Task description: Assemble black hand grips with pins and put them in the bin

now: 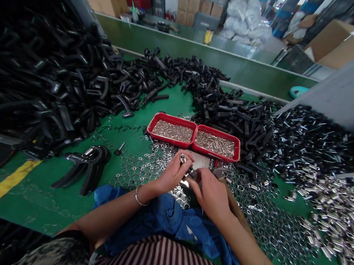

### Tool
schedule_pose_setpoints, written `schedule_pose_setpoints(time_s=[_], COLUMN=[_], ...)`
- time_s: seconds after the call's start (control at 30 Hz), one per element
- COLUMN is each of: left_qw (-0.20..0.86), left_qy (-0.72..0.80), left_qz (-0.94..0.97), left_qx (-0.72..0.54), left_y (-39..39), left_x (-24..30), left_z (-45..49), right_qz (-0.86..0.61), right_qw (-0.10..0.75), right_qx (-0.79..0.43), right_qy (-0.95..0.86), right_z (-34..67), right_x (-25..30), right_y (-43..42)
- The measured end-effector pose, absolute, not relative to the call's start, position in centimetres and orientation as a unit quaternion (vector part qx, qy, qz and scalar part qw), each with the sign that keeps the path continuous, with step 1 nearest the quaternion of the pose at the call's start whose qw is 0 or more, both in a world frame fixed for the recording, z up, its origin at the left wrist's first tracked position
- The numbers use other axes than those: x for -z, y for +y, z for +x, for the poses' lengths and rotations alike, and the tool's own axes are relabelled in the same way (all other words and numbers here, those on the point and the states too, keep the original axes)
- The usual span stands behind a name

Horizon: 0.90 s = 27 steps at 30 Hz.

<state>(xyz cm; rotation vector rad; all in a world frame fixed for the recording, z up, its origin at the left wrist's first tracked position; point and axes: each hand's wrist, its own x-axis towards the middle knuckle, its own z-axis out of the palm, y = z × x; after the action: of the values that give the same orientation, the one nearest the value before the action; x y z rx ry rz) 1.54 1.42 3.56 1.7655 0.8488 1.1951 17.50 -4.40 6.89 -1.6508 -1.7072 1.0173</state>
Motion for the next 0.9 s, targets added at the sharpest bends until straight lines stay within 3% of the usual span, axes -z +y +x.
schedule_pose_setpoints(time_s=[0.03, 0.17, 0.3, 0.43, 0.57, 0.67, 0.9], left_qw=[0.408, 0.394, 0.395, 0.384, 0.327, 0.241, 0.11], left_qy=[0.338, 0.325, 0.339, 0.359, 0.375, 0.352, 0.365], left_qz=[0.701, 0.718, 0.714, 0.746, 0.832, 0.889, 0.909], left_qx=[-0.477, -0.472, -0.468, -0.409, -0.248, -0.166, -0.168], left_y=[1.5, 1.4, 1.3, 1.9, 3.3, 3.7, 8.2], left_x=[-3.5, -3.6, -4.0, -4.7, -3.8, -2.6, -6.0], left_z=[1.5, 1.4, 1.1, 1.5, 3.4, 5.0, 7.7], right_qz=[-0.618, -0.58, -0.604, -0.537, -0.591, -0.603, -0.706], right_qw=[0.282, 0.228, 0.276, 0.248, 0.215, 0.2, 0.233], right_qx=[-0.355, -0.483, -0.404, -0.563, -0.386, -0.334, -0.23], right_qy=[-0.643, -0.615, -0.629, -0.577, -0.675, -0.696, -0.628], right_z=[17.5, 17.3, 17.2, 17.8, 19.5, 21.9, 29.8], right_x=[-6.9, -7.1, -7.1, -7.0, -6.9, -6.6, -5.0], right_y=[-4.4, -4.4, -4.7, -5.2, -6.1, -7.5, -12.6])
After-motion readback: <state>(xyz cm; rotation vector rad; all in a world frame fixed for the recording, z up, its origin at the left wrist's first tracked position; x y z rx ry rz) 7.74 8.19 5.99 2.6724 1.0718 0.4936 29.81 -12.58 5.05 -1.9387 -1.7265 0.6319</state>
